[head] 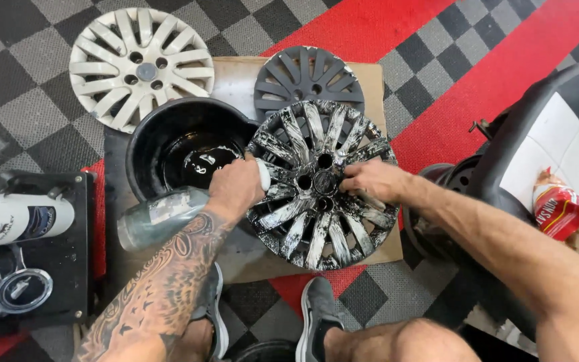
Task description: Cleaning and detailing a car hubcap using a spray cleaner and a detailing brush.
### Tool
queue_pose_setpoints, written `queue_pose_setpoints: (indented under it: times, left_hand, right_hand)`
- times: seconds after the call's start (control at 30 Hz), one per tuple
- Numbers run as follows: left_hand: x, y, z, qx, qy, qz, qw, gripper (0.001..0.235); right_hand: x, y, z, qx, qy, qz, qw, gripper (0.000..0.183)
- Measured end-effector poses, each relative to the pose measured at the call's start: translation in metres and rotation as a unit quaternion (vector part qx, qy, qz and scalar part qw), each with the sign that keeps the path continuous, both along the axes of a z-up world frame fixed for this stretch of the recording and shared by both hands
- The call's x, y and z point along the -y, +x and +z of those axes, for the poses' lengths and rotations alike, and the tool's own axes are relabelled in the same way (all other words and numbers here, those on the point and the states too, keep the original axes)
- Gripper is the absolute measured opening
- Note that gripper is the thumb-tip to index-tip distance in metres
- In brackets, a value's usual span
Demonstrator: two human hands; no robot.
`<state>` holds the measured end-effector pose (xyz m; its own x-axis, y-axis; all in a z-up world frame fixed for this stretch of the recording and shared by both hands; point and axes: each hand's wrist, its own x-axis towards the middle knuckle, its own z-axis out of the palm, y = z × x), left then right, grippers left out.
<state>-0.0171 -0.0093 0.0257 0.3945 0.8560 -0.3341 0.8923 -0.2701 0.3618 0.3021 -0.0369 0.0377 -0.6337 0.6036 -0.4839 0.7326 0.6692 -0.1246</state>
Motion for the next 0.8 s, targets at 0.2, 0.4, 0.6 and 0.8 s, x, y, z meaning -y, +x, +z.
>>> queue_pose_setpoints:
  times: [0.2,0.4,0.6,0.8]
  left_hand:
    - [0.002,0.003,0.01,-0.003,0.007,0.007,1.0,0.051]
    - [0.005,0.002,0.005,0.021,0.025,0.015,0.999,0.051]
    - [0.007,0.0,0.026,0.002,0.009,-0.003,1.0,0.055]
    - [0.001,0.0,0.01,0.005,0.001,0.006,1.0,0.057]
  right_hand:
    - [0.03,-0.029,-0.03,-0.211,0.107,-0.487,0.841,0.034]
    - [0.075,-0.055,-0.013,-0.348,0.127,-0.515,0.773,0.029]
    - [0.073,-0.053,-0.017,-0.294,-0.066,-0.402,0.865,0.024]
    - [0.032,-0.041,-0.032,-0.351,0.141,-0.406,0.832,0.014]
